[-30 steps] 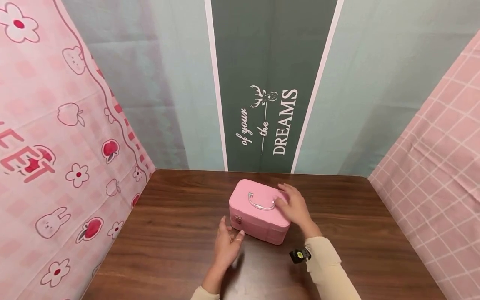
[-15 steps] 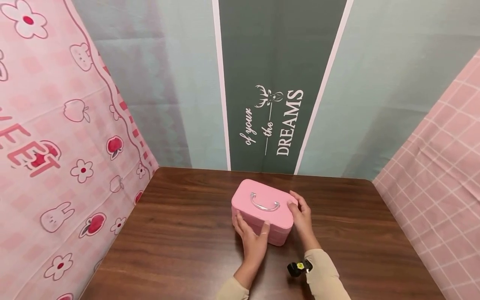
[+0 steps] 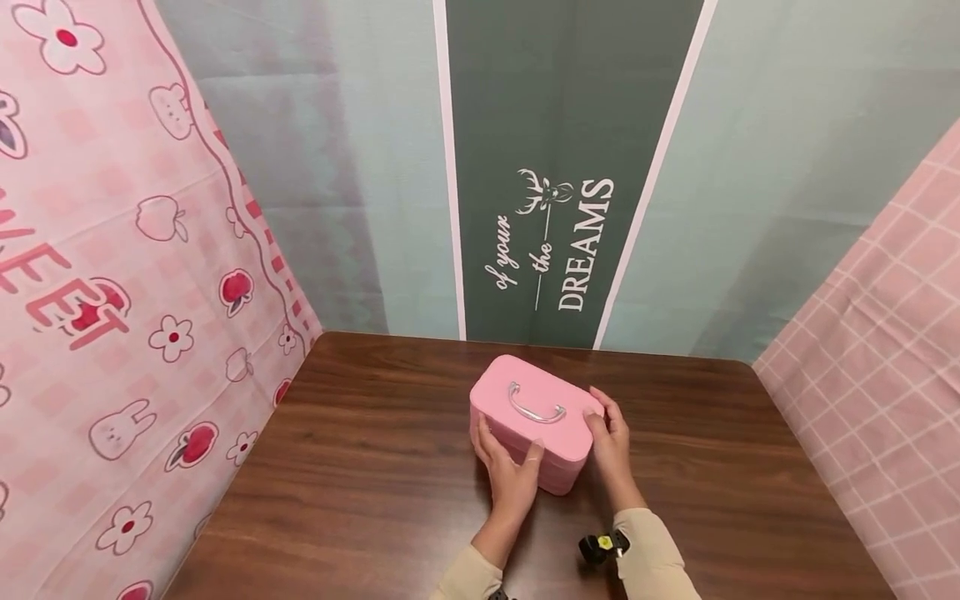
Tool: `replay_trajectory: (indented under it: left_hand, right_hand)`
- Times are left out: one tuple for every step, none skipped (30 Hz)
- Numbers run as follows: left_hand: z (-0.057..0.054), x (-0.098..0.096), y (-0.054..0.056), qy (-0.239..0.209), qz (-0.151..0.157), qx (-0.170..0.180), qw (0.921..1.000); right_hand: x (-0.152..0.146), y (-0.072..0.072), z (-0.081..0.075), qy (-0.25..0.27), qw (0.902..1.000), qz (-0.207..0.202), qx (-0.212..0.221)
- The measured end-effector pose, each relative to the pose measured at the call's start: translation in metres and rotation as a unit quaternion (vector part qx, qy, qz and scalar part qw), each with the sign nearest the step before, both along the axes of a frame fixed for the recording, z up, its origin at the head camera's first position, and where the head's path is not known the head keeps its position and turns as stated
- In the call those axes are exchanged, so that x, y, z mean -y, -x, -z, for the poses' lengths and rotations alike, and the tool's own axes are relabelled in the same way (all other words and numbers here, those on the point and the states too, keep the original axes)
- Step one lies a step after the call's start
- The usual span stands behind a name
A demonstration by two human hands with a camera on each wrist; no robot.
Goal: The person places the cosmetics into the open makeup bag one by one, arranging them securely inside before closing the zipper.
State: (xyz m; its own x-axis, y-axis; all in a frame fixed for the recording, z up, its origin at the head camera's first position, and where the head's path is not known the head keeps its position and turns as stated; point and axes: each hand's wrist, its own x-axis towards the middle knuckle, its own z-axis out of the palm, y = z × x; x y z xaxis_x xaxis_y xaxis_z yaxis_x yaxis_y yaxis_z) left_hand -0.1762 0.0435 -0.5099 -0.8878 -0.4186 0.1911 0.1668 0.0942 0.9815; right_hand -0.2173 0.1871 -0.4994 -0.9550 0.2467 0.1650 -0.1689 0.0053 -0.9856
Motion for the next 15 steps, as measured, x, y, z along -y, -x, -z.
replay_trajectory:
  left_hand:
    - [0.0, 0.003, 0.002, -0.002, 0.012, -0.002, 0.9999]
    - [0.0, 0.008, 0.004, 0.0, 0.026, -0.001, 0.9997]
    - [0.0, 0.012, 0.007, -0.003, 0.043, 0.0, 0.9991]
    - [0.0, 0.017, 0.009, -0.006, 0.064, 0.001, 0.998]
    - [0.0, 0.022, 0.012, -0.015, 0.088, 0.0, 0.996]
    - [-0.001, 0.027, 0.014, -0.023, 0.111, -0.002, 0.9935]
    - [-0.002, 0.031, 0.017, -0.032, 0.134, 0.0, 0.9905]
    - [-0.003, 0.034, 0.02, -0.047, 0.157, 0.0, 0.9865]
    - [-0.005, 0.037, 0.022, -0.065, 0.177, 0.002, 0.9821]
    - [-0.006, 0.039, 0.025, -0.084, 0.194, 0.007, 0.9775]
    - [-0.007, 0.04, 0.027, -0.098, 0.206, 0.016, 0.9735]
    - [-0.008, 0.042, 0.028, -0.105, 0.214, 0.022, 0.9709]
    - [-0.009, 0.042, 0.03, -0.113, 0.219, 0.031, 0.9685]
    - [-0.011, 0.043, 0.031, -0.121, 0.224, 0.038, 0.9662]
    - [-0.012, 0.044, 0.032, -0.12, 0.226, 0.046, 0.9656]
  right_hand:
    - [-0.002, -0.002, 0.003, 0.002, 1.0, 0.003, -0.002]
    - [-0.003, -0.004, 0.006, 0.005, 0.9999, 0.007, -0.006]
    - [-0.004, -0.008, 0.01, 0.008, 0.9999, 0.011, -0.007]
    - [-0.006, -0.011, 0.014, 0.008, 0.9998, 0.017, -0.008]
    - [-0.006, -0.016, 0.016, 0.0, 0.9997, 0.021, -0.011]
    - [-0.006, -0.02, 0.018, -0.008, 0.9995, 0.026, -0.014]
    - [-0.005, -0.025, 0.019, -0.02, 0.9992, 0.03, -0.016]
    - [-0.004, -0.029, 0.02, -0.033, 0.9987, 0.034, -0.017]
    - [-0.003, -0.033, 0.02, -0.045, 0.9982, 0.037, -0.016]
    - [-0.001, -0.037, 0.02, -0.057, 0.9974, 0.041, -0.013]
    - [0.001, -0.041, 0.02, -0.067, 0.9967, 0.046, -0.008]
    - [0.003, -0.044, 0.02, -0.076, 0.9957, 0.053, -0.003]
    - [0.006, -0.048, 0.019, -0.088, 0.9942, 0.061, 0.003]
    - [0.009, -0.052, 0.019, -0.097, 0.9928, 0.069, 0.008]
    - [0.012, -0.055, 0.018, -0.098, 0.9921, 0.077, 0.012]
